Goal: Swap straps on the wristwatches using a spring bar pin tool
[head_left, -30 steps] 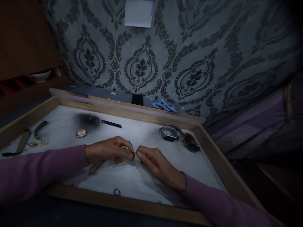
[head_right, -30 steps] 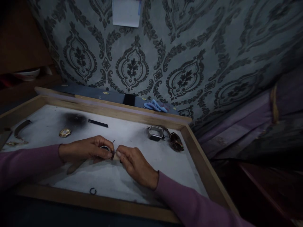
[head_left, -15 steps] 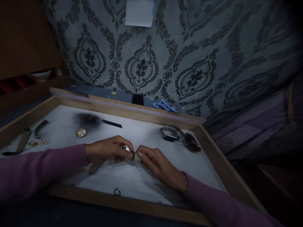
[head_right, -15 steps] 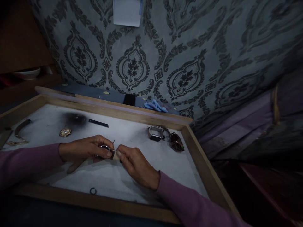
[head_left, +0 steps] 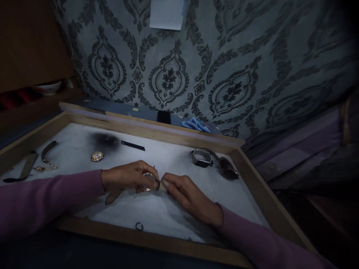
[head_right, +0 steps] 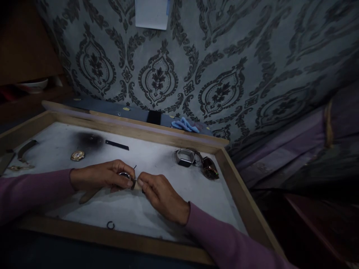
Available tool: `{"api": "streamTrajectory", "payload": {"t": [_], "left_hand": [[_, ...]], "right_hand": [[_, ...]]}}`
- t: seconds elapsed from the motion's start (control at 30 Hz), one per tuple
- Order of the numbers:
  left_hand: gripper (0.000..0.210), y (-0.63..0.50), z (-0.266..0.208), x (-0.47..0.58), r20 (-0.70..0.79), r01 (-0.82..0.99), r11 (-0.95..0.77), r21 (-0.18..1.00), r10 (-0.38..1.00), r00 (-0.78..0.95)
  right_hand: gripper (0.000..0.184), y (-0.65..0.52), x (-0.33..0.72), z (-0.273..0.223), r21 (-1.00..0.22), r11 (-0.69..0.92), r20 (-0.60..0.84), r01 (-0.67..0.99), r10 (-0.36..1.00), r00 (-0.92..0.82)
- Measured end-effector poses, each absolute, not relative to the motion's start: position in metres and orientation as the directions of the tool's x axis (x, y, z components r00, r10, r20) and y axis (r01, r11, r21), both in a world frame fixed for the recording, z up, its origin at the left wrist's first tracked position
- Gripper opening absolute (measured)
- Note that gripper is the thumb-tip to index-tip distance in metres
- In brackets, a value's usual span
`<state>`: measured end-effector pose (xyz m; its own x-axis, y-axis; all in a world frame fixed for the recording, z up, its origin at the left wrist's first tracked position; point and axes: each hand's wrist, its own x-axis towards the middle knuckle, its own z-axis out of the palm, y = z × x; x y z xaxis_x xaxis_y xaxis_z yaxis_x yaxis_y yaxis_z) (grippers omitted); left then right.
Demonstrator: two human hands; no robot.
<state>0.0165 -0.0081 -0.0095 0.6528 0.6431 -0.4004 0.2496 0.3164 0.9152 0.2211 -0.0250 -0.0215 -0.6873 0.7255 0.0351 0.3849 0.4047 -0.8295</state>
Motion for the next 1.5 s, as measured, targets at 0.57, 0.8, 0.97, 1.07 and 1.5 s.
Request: {"api": "streamTrajectory", "payload": {"t": [0.57,0.8,0.97,1.07,1.5], "left_hand": [[0.017,-0.0079,-0.0104,0.0162,-0.386,0.245,0.3,0.922,0.657,0.648],[0.018,-0.0085,-0.0109,0.017,-0.401,0.261,0.306,0.916,0.66,0.635],[0.017,-0.0084,-0.0115,0.0172,-0.407,0.245,0.328,0.912,0.661,0.631],[0.017,-0.0078,-0.0114,0.0166,-0.402,0.249,0.317,0.915,0.658,0.637],[0.017,-0.008,-0.0093,0.0157,-0.395,0.232,0.324,0.917,0.658,0.641]], "right_hand": [[0.031,-0.0256,0.2206,-0.0192,-0.838,0.388,0.034,0.384,0.739,-0.673],[0.032,-0.0252,0.2198,-0.0211,-0.841,0.376,0.017,0.389,0.737,-0.676],[0.034,-0.0256,0.22,-0.0234,-0.849,0.368,0.015,0.38,0.735,-0.678],[0.033,-0.0267,0.2196,-0.0238,-0.825,0.389,0.022,0.409,0.745,-0.666],[0.032,-0.0281,0.2187,-0.0279,-0.857,0.387,0.092,0.342,0.766,-0.637]]}}
